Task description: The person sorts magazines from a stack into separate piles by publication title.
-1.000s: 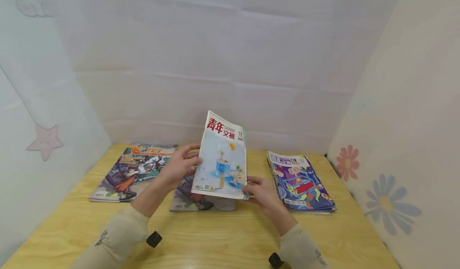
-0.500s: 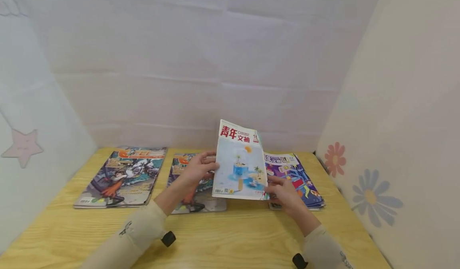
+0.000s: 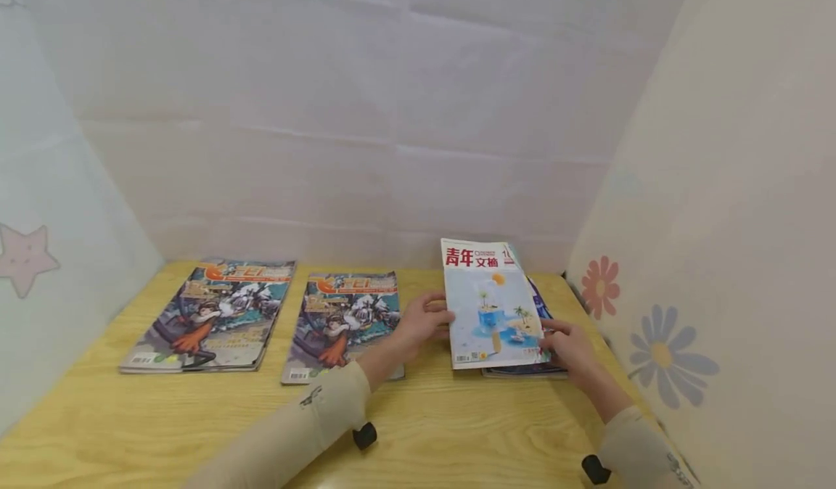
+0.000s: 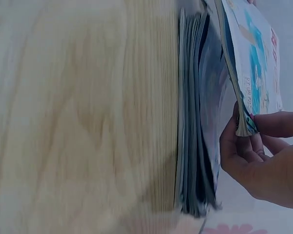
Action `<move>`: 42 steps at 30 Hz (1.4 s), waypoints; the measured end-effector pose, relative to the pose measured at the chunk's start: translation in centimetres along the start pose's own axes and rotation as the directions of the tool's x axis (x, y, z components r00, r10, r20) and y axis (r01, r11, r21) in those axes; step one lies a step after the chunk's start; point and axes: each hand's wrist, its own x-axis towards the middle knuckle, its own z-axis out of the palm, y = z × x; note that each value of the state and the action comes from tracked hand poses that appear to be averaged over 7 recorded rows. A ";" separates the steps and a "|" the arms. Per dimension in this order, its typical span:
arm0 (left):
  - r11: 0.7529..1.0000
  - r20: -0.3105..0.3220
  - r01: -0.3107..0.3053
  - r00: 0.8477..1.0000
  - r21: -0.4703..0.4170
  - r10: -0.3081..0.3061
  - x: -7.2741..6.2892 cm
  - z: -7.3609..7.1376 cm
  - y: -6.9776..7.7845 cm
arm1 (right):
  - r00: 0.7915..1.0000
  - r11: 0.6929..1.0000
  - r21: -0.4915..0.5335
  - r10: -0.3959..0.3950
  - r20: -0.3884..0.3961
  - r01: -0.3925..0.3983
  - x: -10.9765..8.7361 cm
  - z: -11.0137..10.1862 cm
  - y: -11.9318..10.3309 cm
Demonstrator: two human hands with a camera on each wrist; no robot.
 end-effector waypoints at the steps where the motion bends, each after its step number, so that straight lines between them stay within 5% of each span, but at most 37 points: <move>1: 1.000 0.000 0.001 1.000 0.001 -0.001 0.2 0.6 -0.3 | 1.000 1.000 -0.023 0.001 0.003 -0.001 0.0 -0.6 0.2; 9: 0.998 0.012 0.038 0.999 -0.050 -0.038 1.8 3.8 -2.6 | 0.998 0.991 -0.127 0.034 -0.051 -0.040 0.8 -3.7 1.3; 19: 0.995 -0.110 0.098 0.989 -0.023 -0.100 2.0 6.2 -3.0 | 0.994 0.971 -0.221 0.076 -0.075 -0.091 1.6 -4.9 1.5; 34: 0.992 -0.187 0.123 0.975 -0.002 -0.121 1.9 6.9 -2.6 | 0.997 0.932 -0.355 0.049 -0.058 -0.066 2.1 -4.9 0.9; 42: 0.993 -0.199 0.116 0.974 0.012 -0.111 3.2 5.0 -3.0 | 1.000 0.876 -0.482 -0.002 -0.011 -0.004 1.5 -4.6 0.0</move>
